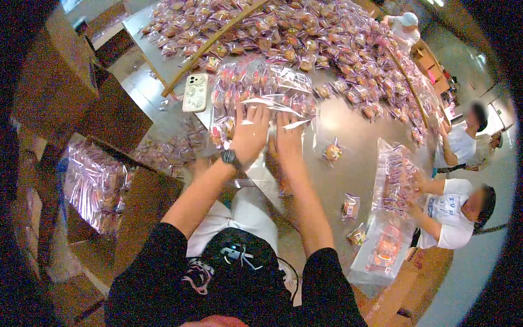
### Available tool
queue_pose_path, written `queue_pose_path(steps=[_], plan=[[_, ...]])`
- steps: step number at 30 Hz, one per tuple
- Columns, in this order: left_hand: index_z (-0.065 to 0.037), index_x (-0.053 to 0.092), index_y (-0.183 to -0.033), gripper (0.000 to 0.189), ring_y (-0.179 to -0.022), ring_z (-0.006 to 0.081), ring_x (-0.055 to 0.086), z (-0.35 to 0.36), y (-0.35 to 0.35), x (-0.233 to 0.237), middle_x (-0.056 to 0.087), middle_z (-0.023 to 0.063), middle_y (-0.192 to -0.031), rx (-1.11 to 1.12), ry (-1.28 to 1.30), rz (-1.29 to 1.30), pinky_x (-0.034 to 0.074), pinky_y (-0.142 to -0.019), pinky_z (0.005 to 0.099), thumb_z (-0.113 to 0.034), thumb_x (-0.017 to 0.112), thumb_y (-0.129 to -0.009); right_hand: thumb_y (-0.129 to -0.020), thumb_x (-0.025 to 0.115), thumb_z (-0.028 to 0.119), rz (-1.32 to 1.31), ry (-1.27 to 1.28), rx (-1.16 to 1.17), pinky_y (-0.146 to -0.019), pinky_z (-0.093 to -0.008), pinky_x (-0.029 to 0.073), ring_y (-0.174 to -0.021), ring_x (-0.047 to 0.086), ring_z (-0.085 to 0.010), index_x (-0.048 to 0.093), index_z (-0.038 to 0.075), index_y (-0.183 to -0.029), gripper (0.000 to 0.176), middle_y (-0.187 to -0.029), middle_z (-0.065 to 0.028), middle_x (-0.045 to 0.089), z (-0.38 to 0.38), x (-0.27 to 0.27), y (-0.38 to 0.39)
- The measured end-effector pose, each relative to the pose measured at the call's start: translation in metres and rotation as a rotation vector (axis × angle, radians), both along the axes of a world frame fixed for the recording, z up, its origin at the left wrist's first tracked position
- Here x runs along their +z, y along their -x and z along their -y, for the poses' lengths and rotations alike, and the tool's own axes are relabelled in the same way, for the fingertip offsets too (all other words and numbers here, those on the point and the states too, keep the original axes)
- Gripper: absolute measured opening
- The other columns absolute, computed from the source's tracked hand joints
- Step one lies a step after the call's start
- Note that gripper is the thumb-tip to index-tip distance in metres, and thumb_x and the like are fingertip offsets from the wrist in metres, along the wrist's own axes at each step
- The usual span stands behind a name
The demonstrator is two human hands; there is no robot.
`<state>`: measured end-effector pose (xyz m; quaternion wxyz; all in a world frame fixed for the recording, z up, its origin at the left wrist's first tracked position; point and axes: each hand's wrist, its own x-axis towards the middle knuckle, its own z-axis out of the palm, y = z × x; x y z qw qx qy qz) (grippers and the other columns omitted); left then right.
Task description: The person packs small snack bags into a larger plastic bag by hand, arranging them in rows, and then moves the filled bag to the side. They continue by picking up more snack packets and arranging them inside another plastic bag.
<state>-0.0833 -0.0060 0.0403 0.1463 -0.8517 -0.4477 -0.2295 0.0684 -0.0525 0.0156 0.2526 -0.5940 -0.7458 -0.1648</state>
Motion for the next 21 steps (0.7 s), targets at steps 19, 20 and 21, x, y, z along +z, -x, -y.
queue_pose_path(steps=[19, 20, 21], plan=[[-0.003, 0.062, -0.134, 0.045, -0.102, 0.0417, 0.069, 0.069, 0.112, 0.005, 0.070, 0.0274, -0.111, 0.309, 0.576, 0.960, 0.054, -0.086, 0.0456, -0.017, 0.070, -0.092, -0.081, 0.078, 0.014, -0.803, 0.088, 0.158, -0.088, -0.0437, 0.053, -0.108, 0.061, -0.0389, 0.060, 0.010, -0.133, 0.055, -0.118, -0.0225, 0.057, 0.011, -0.008, 0.129], [-0.006, 0.063, -0.136, 0.045, -0.103, 0.0414, 0.069, 0.070, 0.113, 0.006, 0.070, 0.0267, -0.110, 0.346, 0.618, 0.961, 0.054, -0.086, 0.0455, -0.017, 0.070, -0.092, -0.082, 0.078, 0.014, -0.852, 0.098, 0.206, -0.089, -0.0442, 0.053, -0.110, 0.061, -0.0388, 0.059, 0.011, -0.134, 0.056, -0.124, -0.0221, 0.054, 0.011, -0.008, 0.129], [-0.010, 0.059, -0.142, 0.051, -0.101, 0.0409, 0.070, 0.068, 0.116, -0.003, 0.069, 0.0285, -0.112, 0.356, 0.650, 0.968, 0.054, -0.085, 0.0452, -0.019, 0.070, -0.093, -0.081, 0.079, 0.017, -0.832, 0.205, 0.234, -0.097, -0.0451, 0.052, -0.114, 0.058, -0.0394, 0.055, 0.012, -0.141, 0.064, -0.137, -0.0174, 0.047, 0.009, -0.016, 0.123]])
